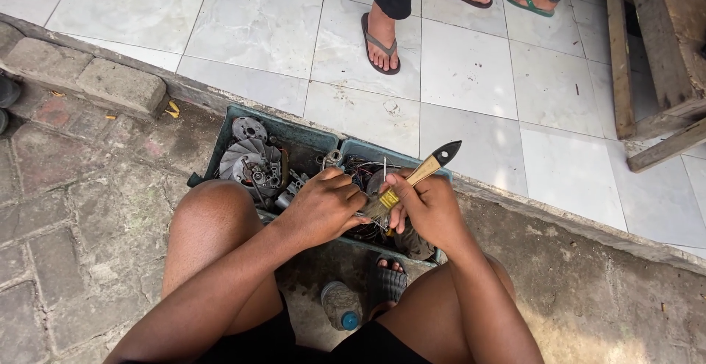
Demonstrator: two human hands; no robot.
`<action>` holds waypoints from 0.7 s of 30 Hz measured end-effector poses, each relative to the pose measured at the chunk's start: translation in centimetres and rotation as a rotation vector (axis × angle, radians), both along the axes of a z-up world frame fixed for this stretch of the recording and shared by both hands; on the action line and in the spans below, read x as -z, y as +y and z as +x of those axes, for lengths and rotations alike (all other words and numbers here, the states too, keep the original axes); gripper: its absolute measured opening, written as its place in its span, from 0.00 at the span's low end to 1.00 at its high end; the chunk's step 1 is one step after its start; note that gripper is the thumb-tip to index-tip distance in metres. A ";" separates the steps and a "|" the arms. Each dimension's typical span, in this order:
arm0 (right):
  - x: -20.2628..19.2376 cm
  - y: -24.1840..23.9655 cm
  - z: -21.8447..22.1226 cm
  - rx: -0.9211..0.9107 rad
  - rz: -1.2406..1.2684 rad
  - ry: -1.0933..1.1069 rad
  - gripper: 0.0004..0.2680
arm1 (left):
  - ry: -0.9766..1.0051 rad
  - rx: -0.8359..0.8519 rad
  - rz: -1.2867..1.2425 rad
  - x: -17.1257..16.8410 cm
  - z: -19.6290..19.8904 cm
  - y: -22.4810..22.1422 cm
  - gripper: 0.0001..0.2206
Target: Cleaning motorcycle brake shoes by scrubbing them with a brush and applying cleaning liquid.
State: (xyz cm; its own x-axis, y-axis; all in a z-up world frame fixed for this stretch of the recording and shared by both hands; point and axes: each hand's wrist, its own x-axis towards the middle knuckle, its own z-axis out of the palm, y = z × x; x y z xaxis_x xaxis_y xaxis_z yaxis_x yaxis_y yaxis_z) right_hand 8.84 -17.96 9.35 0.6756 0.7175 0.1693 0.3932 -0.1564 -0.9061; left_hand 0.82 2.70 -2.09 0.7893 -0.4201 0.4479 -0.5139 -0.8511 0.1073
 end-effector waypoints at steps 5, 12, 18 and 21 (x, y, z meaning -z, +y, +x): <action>2.8 0.2 1.4 0.112 -0.099 -0.249 0.08 | 0.004 0.013 0.027 -1.0 0.1 0.2 0.17; 4.5 -0.5 2.4 0.181 -0.096 -0.267 0.09 | 0.047 0.017 0.003 -1.3 -0.2 -0.3 0.17; 0.1 1.1 -0.7 0.090 -0.002 0.013 0.11 | 0.081 0.024 -0.021 -1.3 -0.6 -0.3 0.18; 2.6 0.2 2.2 0.229 -0.155 -0.423 0.11 | 0.086 0.030 -0.053 -2.4 -0.6 -0.2 0.17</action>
